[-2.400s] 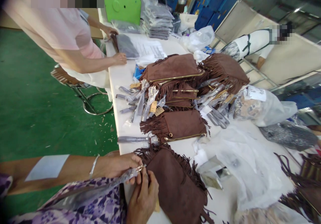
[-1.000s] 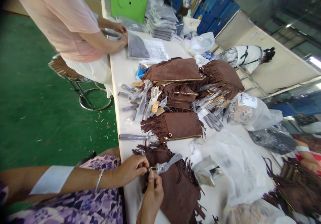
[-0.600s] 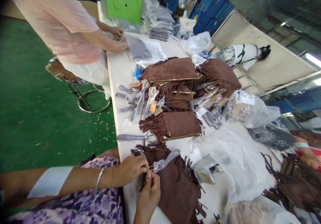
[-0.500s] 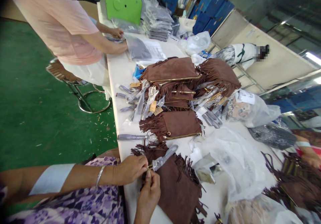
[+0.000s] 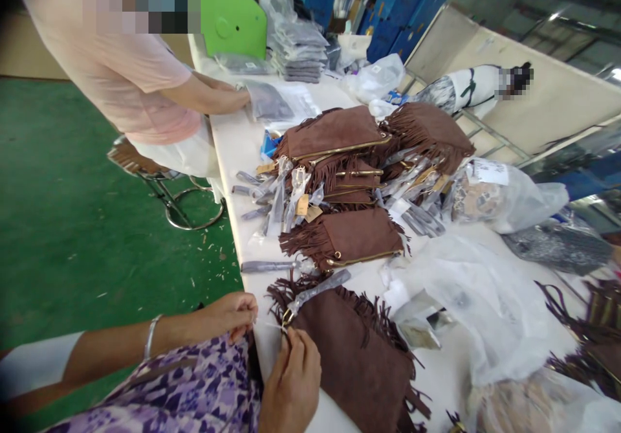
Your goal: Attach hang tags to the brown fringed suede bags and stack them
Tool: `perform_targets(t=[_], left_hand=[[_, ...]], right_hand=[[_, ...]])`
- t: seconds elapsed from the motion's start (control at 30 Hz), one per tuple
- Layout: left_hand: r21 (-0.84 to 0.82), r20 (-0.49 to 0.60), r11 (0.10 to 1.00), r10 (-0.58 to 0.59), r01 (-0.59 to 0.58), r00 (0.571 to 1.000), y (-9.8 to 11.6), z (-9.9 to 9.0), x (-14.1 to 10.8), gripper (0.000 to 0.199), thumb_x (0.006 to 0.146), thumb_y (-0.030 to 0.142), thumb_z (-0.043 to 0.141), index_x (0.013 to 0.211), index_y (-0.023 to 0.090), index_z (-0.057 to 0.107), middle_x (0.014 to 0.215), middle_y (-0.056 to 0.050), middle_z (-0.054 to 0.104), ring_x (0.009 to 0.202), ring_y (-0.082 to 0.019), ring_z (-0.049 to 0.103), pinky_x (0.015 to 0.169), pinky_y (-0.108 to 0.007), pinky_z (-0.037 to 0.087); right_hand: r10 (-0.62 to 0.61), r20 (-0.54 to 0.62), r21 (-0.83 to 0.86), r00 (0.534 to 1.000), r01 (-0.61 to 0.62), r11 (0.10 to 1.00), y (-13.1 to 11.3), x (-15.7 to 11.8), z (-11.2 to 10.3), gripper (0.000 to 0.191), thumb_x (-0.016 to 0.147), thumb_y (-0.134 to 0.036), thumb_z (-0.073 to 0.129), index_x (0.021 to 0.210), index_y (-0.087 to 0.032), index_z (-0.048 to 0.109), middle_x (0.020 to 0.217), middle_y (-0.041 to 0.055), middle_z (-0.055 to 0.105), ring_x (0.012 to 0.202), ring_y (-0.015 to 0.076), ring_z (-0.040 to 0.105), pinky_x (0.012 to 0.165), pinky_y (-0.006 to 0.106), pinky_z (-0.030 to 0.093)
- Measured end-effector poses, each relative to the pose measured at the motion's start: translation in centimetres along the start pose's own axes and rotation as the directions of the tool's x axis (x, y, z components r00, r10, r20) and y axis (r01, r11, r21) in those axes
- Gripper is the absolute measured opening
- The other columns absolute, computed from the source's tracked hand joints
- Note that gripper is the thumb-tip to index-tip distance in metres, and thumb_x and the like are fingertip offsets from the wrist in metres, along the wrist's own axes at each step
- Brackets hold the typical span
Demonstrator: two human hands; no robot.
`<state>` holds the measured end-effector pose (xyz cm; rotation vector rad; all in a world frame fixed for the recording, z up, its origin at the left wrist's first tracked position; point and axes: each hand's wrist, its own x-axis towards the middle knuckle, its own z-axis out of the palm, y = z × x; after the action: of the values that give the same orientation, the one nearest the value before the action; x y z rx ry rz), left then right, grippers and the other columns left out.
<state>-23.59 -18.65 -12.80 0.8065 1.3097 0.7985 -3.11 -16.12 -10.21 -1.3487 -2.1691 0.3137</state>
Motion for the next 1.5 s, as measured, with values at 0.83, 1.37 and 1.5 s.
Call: perform_targets(t=[0.83, 1.37, 1.5], left_hand=[[0.568, 0.089, 0.746, 0.366, -0.349, 0.926, 2.1, -0.4, -4.5, 0.004, 0.081, 0.018, 0.052, 0.083, 0.02, 0.055, 0.077, 0.0, 0.059, 0.07, -0.015, 0.053, 0.066, -0.024, 0.04], [-0.213, 0.091, 0.967, -0.123, 0.14, 0.988, 0.5, 2.2, -1.5, 0.04, 0.066, 0.046, 0.076, 0.086, 0.014, 0.062, 0.064, -0.004, 0.068, 0.048, -0.012, 0.056, 0.046, -0.021, 0.045], [-0.195, 0.084, 0.967, -0.15, 0.164, 0.985, 0.3, 2.1, -1.5, 0.031, 0.067, 0.036, 0.072, 0.087, 0.014, 0.064, 0.064, -0.004, 0.068, 0.046, -0.011, 0.055, 0.044, -0.02, 0.043]], right_hand=[[0.384, 0.773, 0.596, 0.505, -0.785, -0.169, -3.2, -1.7, 3.1, 0.041, 0.069, -0.054, 0.077, 0.069, -0.016, 0.06, 0.044, -0.0078, 0.044, 0.038, 0.0034, 0.028, 0.039, 0.017, 0.021], [0.455, 0.69, 0.638, 0.562, -0.77, -0.017, -2.8, -3.4, 3.9, 0.046, 0.071, -0.061, 0.073, 0.077, -0.017, 0.06, 0.045, -0.009, 0.044, 0.037, 0.0036, 0.026, 0.037, 0.016, 0.017], [0.471, 0.653, 0.625, 0.592, -0.773, 0.105, -3.3, -3.2, 3.4, 0.045, 0.073, -0.061, 0.069, 0.075, -0.017, 0.061, 0.047, -0.0075, 0.046, 0.037, 0.0044, 0.027, 0.037, 0.017, 0.019]])
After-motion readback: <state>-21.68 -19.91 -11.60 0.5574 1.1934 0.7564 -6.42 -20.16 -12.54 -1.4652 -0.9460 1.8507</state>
